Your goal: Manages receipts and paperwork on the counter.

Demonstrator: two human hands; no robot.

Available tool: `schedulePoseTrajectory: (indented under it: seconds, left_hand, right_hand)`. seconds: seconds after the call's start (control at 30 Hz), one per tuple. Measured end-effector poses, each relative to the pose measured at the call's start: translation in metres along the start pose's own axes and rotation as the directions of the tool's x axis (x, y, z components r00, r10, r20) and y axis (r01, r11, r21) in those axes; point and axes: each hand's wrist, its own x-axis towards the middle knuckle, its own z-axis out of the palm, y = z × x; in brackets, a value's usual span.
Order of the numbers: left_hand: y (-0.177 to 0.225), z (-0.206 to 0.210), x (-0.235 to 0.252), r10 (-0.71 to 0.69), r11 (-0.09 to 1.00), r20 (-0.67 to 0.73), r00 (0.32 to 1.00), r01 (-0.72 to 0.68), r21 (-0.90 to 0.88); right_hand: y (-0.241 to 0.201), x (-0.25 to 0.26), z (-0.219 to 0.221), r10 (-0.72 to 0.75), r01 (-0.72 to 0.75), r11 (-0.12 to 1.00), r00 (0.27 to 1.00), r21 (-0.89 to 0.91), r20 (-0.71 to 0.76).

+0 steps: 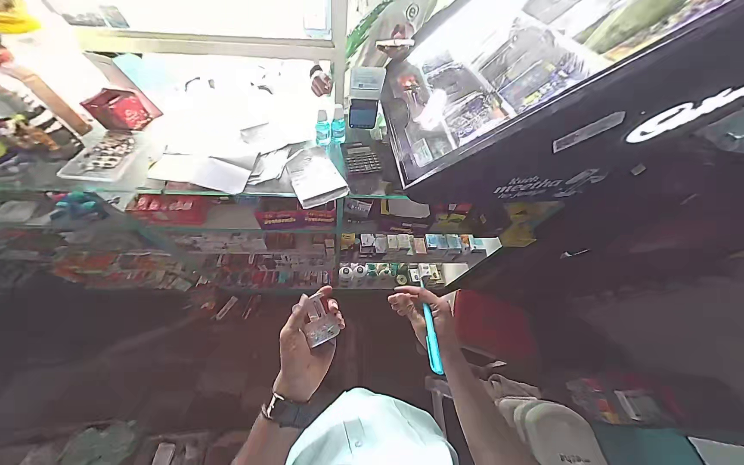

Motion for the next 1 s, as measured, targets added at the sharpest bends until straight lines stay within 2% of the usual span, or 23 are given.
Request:
schedulePoseTrajectory:
  seconds: [0.13, 0.23, 0.37, 0.47, 0.57, 0.67, 0.77, 0.87, 1.0]
  left_hand:
    - [0.026, 0.024, 0.079, -0.128, 0.991, 0.072, 0.989, 0.130, -0.028]
    - [0.043, 0.034, 0.130, -0.150, 0.988, 0.108, 0.983, 0.154, -0.031]
    - [0.067, 0.044, 0.202, -0.071, 0.997, 0.023, 0.997, 0.071, 0.014]
    - [0.083, 0.051, 0.265, -0.027, 0.999, -0.060, 0.998, 0.029, 0.046]
    - [0.095, 0.052, 0.329, -0.004, 0.994, -0.141, 0.990, 0.020, 0.109]
    - [0.100, 0.036, 0.383, 0.022, 0.990, -0.120, 0.992, -0.005, 0.140]
    - [0.109, 0.021, 0.414, -0.016, 0.990, -0.143, 0.990, 0.037, 0.140]
    - [0.112, 0.014, 0.431, -0.077, 0.987, -0.163, 0.984, 0.099, 0.130]
    - [0.112, 0.002, 0.437, -0.081, 0.988, -0.069, 0.994, 0.089, 0.125]
  right_hand:
    - [0.006, 0.081, 0.010, -0.031, 0.025, 0.998, 0.996, -0.064, -0.081]
    - [0.022, 0.148, 0.019, -0.083, 0.062, 0.975, 0.992, -0.214, -0.093]
    - [0.062, 0.245, 0.034, -0.144, 0.087, 0.889, 0.985, -0.450, -0.094]
    - [0.105, 0.315, 0.047, -0.104, 0.077, 0.850, 0.994, -0.520, -0.023]
    - [0.136, 0.362, 0.060, -0.050, 0.038, 0.789, 0.999, -0.613, -0.004]
    - [0.146, 0.382, 0.059, 0.026, -0.040, 0.774, 0.999, -0.632, -0.031]
    - [0.152, 0.380, 0.062, -0.011, 0.005, 0.783, 1.000, -0.621, -0.006]
    - [0.152, 0.379, 0.061, -0.017, 0.026, 0.775, 1.000, -0.632, 0.021]
    - [0.149, 0.380, 0.062, 0.000, -0.007, 0.758, 1.000, -0.652, -0.011]
